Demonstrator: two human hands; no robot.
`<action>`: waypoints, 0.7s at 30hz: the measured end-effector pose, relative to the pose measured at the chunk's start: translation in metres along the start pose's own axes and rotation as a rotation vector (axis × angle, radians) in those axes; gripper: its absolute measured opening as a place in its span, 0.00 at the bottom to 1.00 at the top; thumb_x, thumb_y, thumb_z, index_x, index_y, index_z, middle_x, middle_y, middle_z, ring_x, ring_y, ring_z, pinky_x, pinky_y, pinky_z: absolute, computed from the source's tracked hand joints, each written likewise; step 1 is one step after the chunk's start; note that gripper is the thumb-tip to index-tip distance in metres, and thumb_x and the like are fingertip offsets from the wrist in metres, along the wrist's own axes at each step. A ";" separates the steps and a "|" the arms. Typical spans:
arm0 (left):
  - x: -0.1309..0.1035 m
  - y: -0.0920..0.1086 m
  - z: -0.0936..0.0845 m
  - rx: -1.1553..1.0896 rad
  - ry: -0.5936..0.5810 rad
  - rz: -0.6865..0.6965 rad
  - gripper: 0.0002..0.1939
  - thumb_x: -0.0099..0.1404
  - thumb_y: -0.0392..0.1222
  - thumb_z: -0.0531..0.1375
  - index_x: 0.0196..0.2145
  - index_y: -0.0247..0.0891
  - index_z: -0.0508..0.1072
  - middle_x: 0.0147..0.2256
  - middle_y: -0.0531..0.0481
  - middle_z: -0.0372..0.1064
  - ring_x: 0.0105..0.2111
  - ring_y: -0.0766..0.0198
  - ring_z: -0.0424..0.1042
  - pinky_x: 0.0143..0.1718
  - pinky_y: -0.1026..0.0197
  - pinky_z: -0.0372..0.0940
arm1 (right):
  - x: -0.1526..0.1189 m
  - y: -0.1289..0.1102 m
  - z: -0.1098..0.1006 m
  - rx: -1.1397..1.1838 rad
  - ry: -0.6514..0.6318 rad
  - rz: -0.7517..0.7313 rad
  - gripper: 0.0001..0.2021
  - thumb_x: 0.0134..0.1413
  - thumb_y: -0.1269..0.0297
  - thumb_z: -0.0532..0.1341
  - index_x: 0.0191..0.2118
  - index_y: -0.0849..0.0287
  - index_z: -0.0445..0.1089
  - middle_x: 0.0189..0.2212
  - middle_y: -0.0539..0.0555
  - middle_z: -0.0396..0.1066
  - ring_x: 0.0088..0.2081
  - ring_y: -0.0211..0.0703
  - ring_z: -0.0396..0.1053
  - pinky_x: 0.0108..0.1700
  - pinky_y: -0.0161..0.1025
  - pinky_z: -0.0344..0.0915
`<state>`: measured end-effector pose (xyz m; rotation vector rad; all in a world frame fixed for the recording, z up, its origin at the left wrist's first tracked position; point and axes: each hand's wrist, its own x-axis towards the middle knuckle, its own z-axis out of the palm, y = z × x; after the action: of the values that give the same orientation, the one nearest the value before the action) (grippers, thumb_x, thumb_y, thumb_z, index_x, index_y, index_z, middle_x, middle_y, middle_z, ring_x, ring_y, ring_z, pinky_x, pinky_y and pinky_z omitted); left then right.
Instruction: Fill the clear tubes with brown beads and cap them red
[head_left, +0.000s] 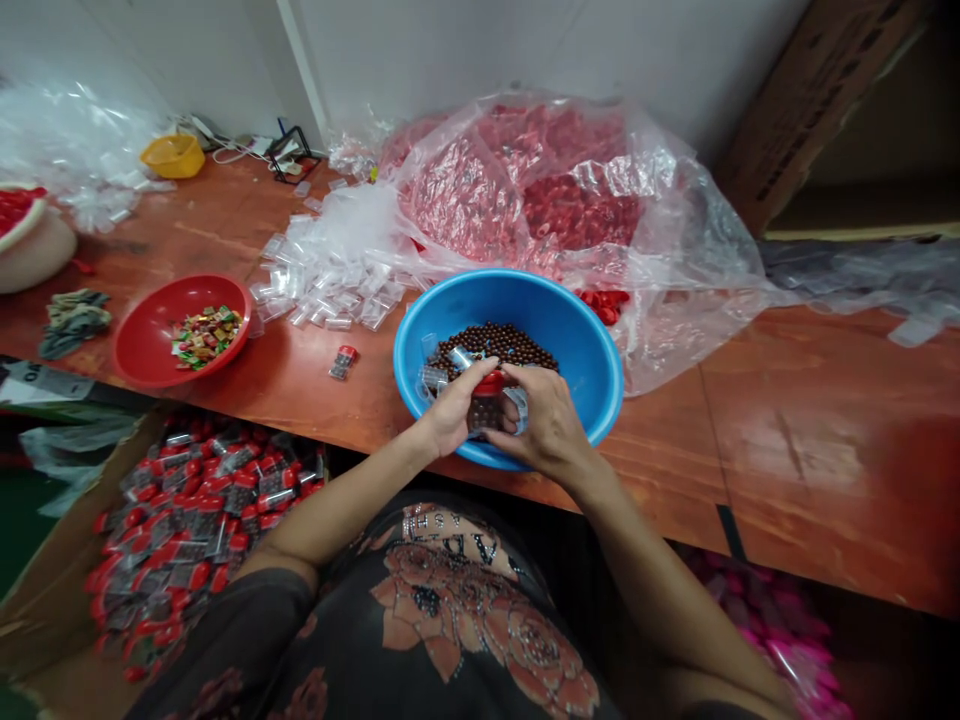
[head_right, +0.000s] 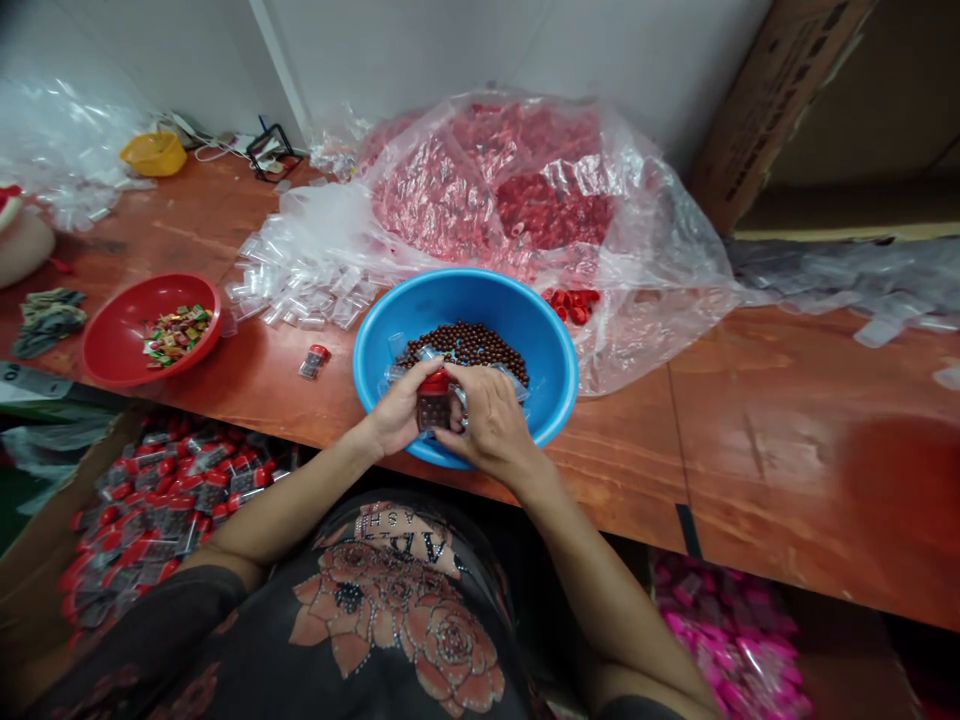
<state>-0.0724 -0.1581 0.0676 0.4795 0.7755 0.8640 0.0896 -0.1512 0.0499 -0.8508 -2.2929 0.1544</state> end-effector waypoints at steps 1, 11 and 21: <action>0.000 -0.001 0.001 0.034 0.016 0.021 0.27 0.66 0.58 0.53 0.20 0.35 0.72 0.17 0.46 0.69 0.18 0.65 0.67 0.23 0.62 0.62 | 0.001 -0.001 0.000 -0.012 0.001 0.009 0.39 0.52 0.55 0.65 0.66 0.56 0.49 0.52 0.63 0.66 0.52 0.58 0.66 0.52 0.56 0.65; -0.003 -0.005 0.009 0.128 0.217 0.191 0.27 0.66 0.61 0.48 0.34 0.36 0.74 0.13 0.54 0.60 0.12 0.69 0.58 0.13 0.66 0.50 | 0.019 -0.013 -0.006 -0.095 -0.006 -0.095 0.35 0.52 0.55 0.63 0.63 0.60 0.54 0.54 0.64 0.68 0.54 0.58 0.66 0.54 0.53 0.62; -0.027 0.015 -0.003 0.350 0.209 0.505 0.21 0.70 0.53 0.48 0.53 0.38 0.67 0.19 0.56 0.65 0.14 0.68 0.62 0.16 0.66 0.57 | 0.020 -0.025 -0.014 -0.147 0.010 -0.118 0.37 0.57 0.54 0.63 0.68 0.56 0.50 0.57 0.62 0.67 0.60 0.58 0.63 0.61 0.54 0.58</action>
<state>-0.0936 -0.1709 0.0864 0.9317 1.0258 1.2673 0.0738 -0.1599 0.0794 -0.7837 -2.3600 -0.0721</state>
